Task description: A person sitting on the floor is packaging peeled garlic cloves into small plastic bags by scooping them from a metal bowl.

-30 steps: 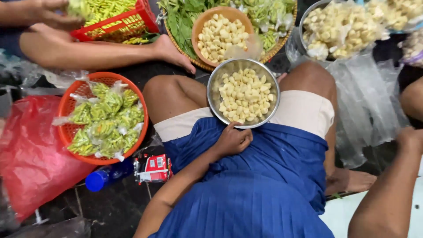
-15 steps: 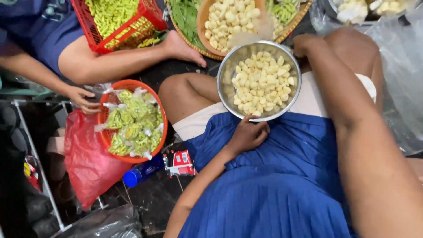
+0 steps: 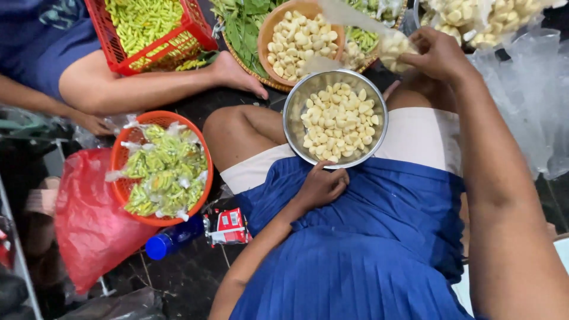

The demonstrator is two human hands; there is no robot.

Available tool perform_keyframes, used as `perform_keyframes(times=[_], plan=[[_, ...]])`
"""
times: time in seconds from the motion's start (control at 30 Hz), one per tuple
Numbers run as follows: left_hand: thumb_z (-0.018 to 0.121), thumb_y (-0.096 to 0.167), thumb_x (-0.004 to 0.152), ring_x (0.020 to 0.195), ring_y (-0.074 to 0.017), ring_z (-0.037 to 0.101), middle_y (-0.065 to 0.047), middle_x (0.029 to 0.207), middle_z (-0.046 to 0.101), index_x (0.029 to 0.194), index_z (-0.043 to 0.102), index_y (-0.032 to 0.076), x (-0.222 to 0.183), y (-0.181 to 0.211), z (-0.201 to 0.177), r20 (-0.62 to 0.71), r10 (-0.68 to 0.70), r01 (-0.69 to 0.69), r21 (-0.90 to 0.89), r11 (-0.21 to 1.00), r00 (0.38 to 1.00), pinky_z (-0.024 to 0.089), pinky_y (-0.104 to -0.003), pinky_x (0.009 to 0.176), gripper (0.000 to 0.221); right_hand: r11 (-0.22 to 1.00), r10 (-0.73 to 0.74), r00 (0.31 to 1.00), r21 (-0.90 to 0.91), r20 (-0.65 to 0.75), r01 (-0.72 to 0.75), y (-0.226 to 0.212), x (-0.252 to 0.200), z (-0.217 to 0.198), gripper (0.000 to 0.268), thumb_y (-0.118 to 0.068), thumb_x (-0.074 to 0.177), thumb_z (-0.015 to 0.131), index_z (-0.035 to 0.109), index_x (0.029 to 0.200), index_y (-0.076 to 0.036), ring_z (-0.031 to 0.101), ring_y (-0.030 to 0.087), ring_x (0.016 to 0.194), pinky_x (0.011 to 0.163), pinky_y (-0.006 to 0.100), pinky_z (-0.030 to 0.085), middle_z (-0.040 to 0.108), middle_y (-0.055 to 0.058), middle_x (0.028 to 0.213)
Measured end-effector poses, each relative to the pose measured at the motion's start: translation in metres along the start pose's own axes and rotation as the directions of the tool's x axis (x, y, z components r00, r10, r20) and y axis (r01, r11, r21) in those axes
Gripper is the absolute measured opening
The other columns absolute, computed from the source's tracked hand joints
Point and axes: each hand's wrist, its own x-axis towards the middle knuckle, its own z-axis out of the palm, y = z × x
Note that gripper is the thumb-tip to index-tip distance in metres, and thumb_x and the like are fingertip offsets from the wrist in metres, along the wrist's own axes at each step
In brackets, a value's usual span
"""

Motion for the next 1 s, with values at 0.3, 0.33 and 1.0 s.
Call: perform_keyframes(times=[0.3, 0.33, 1.0], plan=[[0.054, 0.008, 0.096, 0.051, -0.0143, 0.055, 0.008, 0.062, 0.06, 0.088, 0.064, 0.017, -0.003, -0.003, 0.01, -0.105, 0.071, -0.071, 0.0, 0.997, 0.992, 0.048, -0.041, 0.104, 0.015, 0.988, -0.015, 0.853, 0.14, 0.522, -0.068, -0.088, -0.096, -0.001, 0.052, -0.031, 0.091, 0.07, 0.064, 0.135, -0.005, 0.067, 0.02, 0.109, 0.089, 0.031, 0.051, 0.073, 0.011, 0.116], [0.058, 0.013, 0.093, 0.053, -0.0158, 0.064, 0.003, 0.056, 0.061, 0.087, 0.061, 0.019, -0.002, -0.005, 0.011, -0.116, 0.038, -0.036, 0.022, 0.999, 0.993, 0.047, -0.037, 0.107, 0.009, 0.994, -0.022, 0.883, 0.104, 0.47, -0.03, -0.085, -0.099, 0.014, 0.059, -0.032, 0.088, 0.076, 0.062, 0.138, -0.005, 0.068, 0.033, 0.107, 0.09, 0.043, 0.054, 0.071, 0.02, 0.119], [0.056, 0.017, 0.092, 0.065, -0.0225, 0.077, -0.008, 0.059, 0.071, 0.098, 0.067, 0.011, -0.005, -0.016, 0.016, -0.133, 0.015, -0.022, -0.051, 0.998, 0.991, 0.043, -0.038, 0.114, 0.013, 0.731, -0.675, 0.725, -0.261, -0.141, 0.63, -0.162, -0.132, 0.009, 0.013, 0.005, 0.104, 0.075, 0.075, 0.105, -0.008, 0.069, 0.035, 0.092, 0.079, 0.042, 0.057, 0.067, 0.01, 0.103]])
